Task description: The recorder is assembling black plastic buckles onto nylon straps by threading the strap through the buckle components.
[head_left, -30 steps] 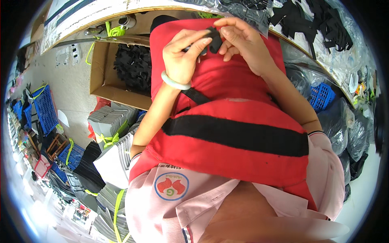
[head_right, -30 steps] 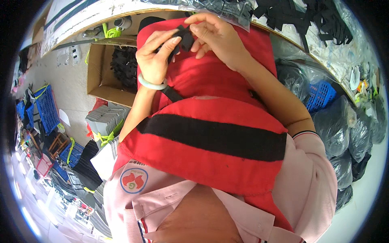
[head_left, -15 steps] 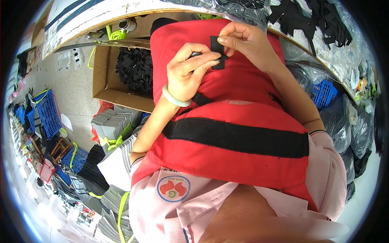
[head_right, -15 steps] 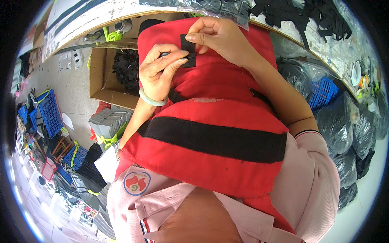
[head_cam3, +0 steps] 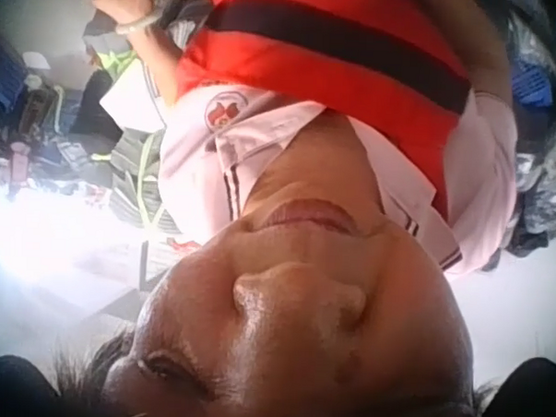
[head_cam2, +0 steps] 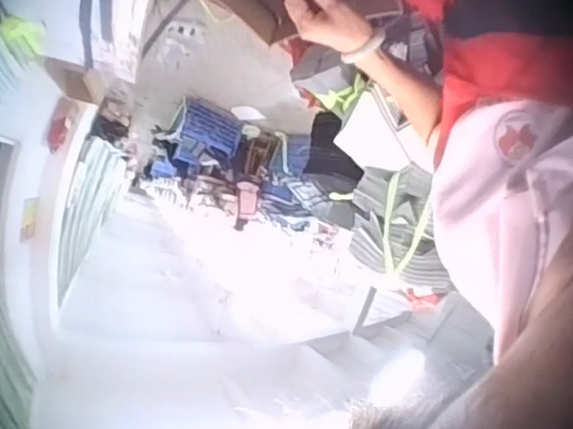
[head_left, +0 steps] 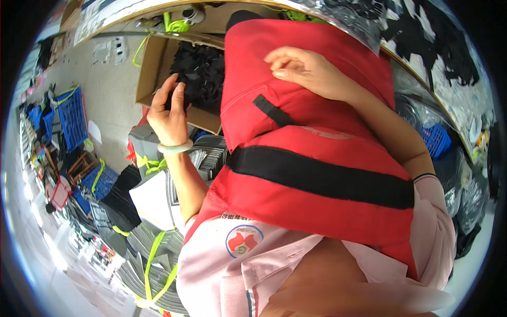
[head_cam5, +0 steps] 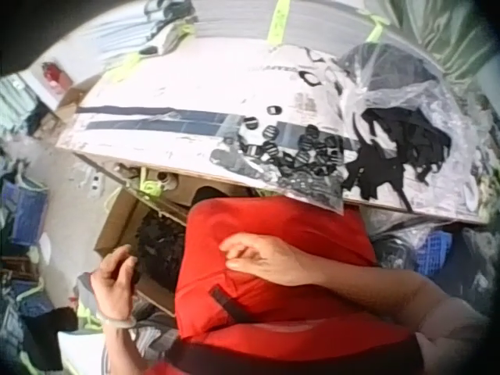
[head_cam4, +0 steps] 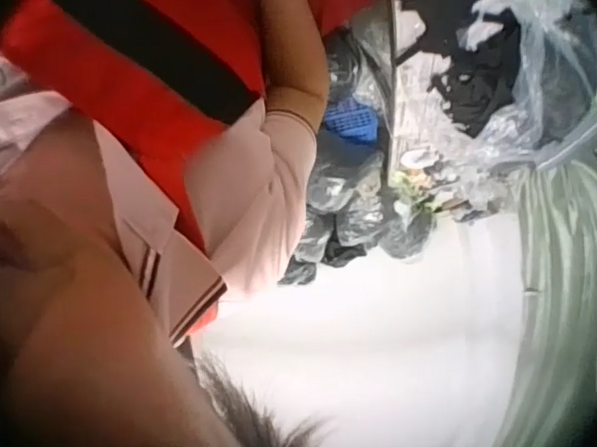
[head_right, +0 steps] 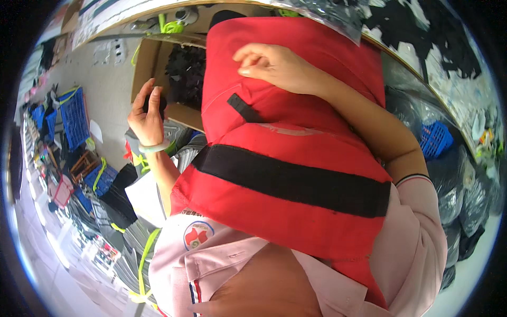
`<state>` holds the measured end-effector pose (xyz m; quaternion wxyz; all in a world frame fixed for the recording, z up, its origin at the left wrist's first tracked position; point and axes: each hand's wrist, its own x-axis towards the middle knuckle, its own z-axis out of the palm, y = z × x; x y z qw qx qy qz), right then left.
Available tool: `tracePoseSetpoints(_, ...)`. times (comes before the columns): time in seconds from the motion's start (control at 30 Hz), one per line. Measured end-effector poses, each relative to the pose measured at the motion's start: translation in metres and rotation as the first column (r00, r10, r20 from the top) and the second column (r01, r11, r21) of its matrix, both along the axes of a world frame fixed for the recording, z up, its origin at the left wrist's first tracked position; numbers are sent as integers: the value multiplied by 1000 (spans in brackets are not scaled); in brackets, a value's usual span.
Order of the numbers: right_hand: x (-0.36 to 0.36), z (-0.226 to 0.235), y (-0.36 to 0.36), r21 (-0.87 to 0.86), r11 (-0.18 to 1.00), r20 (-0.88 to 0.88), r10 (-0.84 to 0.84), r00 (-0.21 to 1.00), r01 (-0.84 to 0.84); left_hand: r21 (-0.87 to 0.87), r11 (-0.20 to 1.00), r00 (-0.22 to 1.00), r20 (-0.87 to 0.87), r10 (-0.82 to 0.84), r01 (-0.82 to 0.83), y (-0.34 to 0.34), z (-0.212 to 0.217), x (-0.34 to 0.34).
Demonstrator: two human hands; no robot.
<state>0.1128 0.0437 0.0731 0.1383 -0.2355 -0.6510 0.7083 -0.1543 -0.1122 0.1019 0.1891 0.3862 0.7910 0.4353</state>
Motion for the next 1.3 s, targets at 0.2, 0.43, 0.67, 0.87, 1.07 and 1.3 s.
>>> tracePoseSetpoints(0.2, -15, 11, -10, -197, 972, 113, 150, 982, -126, 238, 940, 964, 51, -262, 243, 41, -23, 93)
tracePoseSetpoints(0.43, 15, 10, 7, -205, 974, 165, -64, 984, 98, 197, 979, 328, 923, -201, 46, 78, -45, 115)
tracePoseSetpoints(0.67, 37, 7, 10, -342, 900, 60, -266, 962, 270, 265, 931, 9, 961, -276, 252, 79, -47, 130)
tracePoseSetpoints(0.87, 61, 34, 32, 60, 954, 37, -295, 955, 292, 311, 929, 18, 947, -321, 200, 98, -44, 129)
tracePoseSetpoints(1.07, 160, 30, 169, 750, 298, -107, -827, 552, 591, 297, 903, -105, 955, -279, 310, 93, -45, 116)
tracePoseSetpoints(1.3, 254, -44, 300, 821, 523, 303, -737, 604, 226, 305, 867, -179, 951, -253, 394, 113, -39, 137)
